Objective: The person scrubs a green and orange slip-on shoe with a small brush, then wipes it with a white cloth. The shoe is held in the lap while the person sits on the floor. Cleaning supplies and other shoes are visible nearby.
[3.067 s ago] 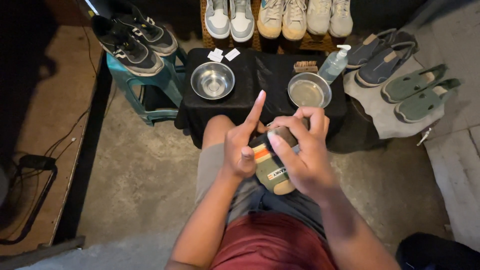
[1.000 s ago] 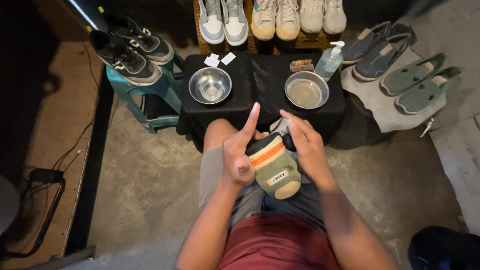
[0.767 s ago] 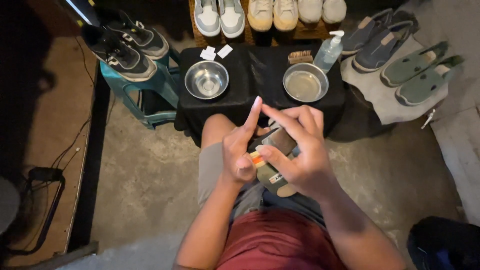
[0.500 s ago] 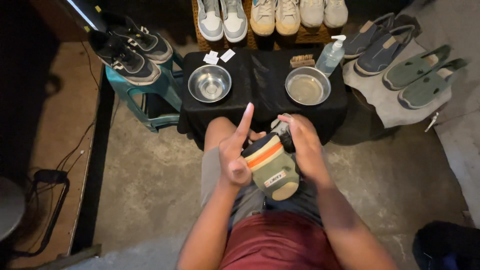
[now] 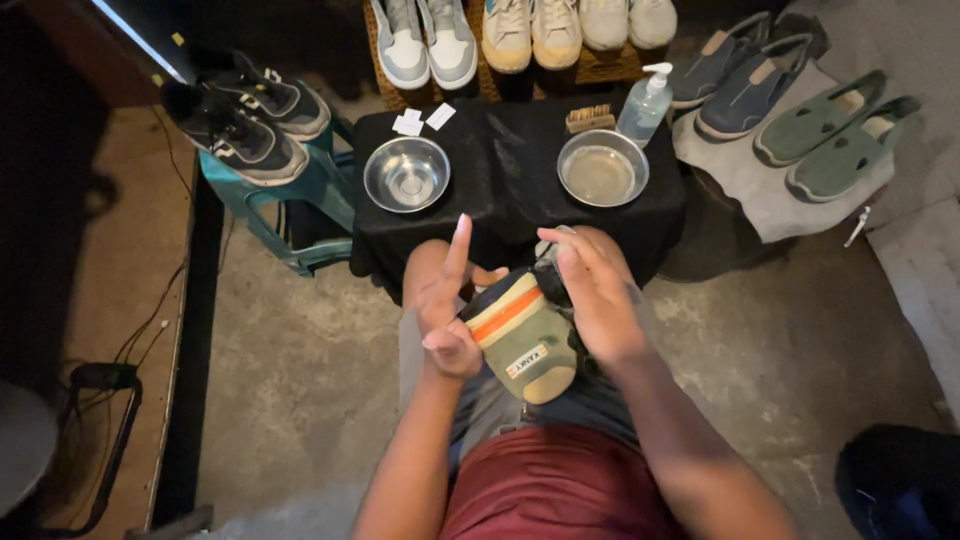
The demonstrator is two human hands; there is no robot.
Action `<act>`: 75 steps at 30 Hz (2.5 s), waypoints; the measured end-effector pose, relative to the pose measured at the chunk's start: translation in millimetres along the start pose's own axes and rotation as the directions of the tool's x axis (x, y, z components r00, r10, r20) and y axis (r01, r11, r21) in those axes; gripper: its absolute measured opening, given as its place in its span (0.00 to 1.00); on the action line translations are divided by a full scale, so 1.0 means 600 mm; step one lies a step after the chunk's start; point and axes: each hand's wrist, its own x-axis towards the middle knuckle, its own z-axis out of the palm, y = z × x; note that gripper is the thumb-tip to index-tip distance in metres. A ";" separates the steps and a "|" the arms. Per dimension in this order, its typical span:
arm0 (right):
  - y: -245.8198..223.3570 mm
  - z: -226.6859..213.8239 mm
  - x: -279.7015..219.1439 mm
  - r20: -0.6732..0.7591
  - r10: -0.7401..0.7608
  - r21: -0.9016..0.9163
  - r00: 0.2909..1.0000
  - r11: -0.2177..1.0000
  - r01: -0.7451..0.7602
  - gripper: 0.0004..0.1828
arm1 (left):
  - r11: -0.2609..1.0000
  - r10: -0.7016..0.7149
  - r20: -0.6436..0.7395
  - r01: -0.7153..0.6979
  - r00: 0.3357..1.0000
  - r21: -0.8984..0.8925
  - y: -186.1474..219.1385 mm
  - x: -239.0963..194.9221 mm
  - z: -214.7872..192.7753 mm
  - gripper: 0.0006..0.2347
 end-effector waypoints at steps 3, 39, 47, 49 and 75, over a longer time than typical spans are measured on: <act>-0.056 0.004 -0.018 0.005 -0.066 -0.081 0.998 0.995 0.066 0.20 | 1.000 -0.009 -0.014 0.009 1.000 -0.027 -0.007 -0.006 0.004 0.55; -0.035 -0.004 -0.024 0.168 0.123 0.070 0.978 0.988 -0.136 0.21 | 0.982 0.127 -0.070 -0.135 0.989 -0.130 -0.007 0.015 -0.008 0.50; 0.047 0.019 -0.020 0.169 0.148 0.088 0.974 0.982 -0.164 0.20 | 0.997 0.026 -0.044 -0.029 0.999 -0.074 -0.058 -0.031 -0.034 0.52; 0.045 0.018 -0.021 0.158 0.181 0.101 0.971 0.975 -0.199 0.20 | 0.997 0.013 -0.052 -0.017 0.999 -0.077 -0.044 -0.023 -0.031 0.52; 0.011 -0.003 -0.017 0.064 0.076 -0.053 0.995 0.996 -0.073 0.17 | 0.996 0.046 -0.052 -0.049 0.998 -0.071 0.002 0.006 0.002 0.51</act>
